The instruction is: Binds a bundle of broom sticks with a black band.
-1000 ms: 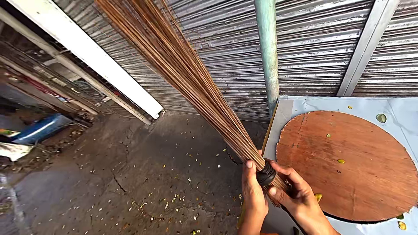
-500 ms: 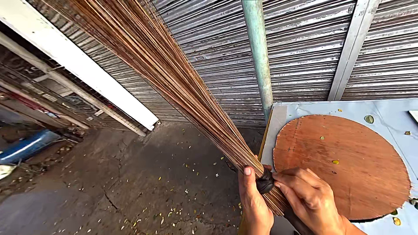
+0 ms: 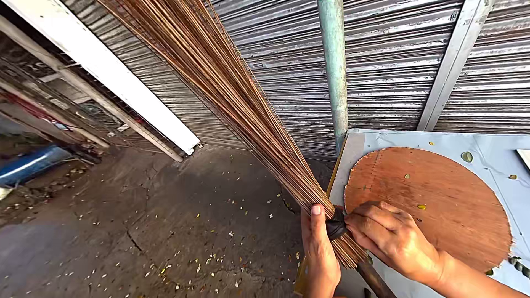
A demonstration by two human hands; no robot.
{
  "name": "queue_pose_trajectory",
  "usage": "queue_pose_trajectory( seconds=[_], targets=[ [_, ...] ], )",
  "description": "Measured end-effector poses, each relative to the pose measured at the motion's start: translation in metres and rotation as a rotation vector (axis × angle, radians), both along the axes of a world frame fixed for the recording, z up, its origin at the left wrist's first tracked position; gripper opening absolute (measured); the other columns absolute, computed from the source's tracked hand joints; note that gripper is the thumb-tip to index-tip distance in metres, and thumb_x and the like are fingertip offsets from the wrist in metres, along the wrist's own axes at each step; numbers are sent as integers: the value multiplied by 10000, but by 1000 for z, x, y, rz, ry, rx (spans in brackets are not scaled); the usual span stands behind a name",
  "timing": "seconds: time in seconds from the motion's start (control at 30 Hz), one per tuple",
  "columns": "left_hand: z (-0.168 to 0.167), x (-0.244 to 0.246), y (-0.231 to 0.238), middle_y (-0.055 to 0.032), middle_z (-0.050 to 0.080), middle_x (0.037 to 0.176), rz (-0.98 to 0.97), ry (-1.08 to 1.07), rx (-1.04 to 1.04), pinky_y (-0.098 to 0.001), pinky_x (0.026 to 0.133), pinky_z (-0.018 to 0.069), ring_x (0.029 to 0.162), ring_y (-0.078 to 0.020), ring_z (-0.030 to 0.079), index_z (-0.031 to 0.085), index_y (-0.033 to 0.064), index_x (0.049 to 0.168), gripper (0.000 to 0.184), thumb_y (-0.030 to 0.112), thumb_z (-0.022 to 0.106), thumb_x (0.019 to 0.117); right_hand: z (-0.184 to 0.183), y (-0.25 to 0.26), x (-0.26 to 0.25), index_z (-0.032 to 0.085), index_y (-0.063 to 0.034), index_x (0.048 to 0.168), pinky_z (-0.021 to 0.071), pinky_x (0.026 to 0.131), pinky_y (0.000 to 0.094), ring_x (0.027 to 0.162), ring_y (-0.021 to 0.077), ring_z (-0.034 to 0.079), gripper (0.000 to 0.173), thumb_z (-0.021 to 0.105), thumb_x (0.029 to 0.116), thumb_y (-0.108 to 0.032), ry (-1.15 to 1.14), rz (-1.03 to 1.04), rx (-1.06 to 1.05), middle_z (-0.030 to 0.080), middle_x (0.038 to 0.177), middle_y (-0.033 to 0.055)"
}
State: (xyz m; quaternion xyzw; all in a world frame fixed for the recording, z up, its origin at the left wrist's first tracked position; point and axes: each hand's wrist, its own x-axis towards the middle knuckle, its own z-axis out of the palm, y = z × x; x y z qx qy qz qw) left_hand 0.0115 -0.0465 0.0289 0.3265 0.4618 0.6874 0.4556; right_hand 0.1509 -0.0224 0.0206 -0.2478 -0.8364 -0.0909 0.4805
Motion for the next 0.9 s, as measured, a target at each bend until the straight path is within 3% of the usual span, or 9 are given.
queue_pose_trajectory(
  seconds=[0.17,0.33,0.5,0.6,0.77,0.9],
  targets=[
    [2,-1,-3,13,652,1049,-25,24,7,-217,839,576,949,-35,668,465,101,1395,477,427,415,1052,-1,10,-3,669,-49,914,554,783,273,816,179,672,126,574,988,-86,-24,-13,106,679,845,75],
    [-1,-6,-3,-2,652,1093,-42,45,-10,-231,877,561,997,-48,658,468,90,1408,548,481,442,1026,-7,13,-6,637,-67,918,529,740,226,834,142,647,131,537,982,-122,58,64,-19,657,871,63],
    [-12,-3,1,1,696,946,-47,63,30,-256,812,575,882,-73,685,547,61,1316,602,556,414,1001,-4,14,1,597,-79,860,458,607,194,699,89,557,134,513,945,-138,10,206,-233,564,767,24],
    [-19,1,3,9,708,946,-42,42,51,-259,820,573,890,-66,685,615,75,1252,584,564,431,993,-5,16,6,577,-72,839,428,560,171,644,62,522,120,522,927,-133,1,300,-342,535,732,23],
    [-18,6,2,17,713,944,-61,-19,78,-251,809,581,887,-59,692,613,78,1193,604,619,520,940,5,15,16,569,-60,837,409,556,156,630,44,506,110,533,916,-128,-22,370,-419,531,714,26],
    [-15,7,4,10,702,936,-45,26,58,-249,816,573,885,-60,684,583,56,1211,605,598,469,970,-10,10,13,594,-67,911,470,621,198,702,97,565,148,508,980,-166,52,291,-337,571,770,45]
  ],
)
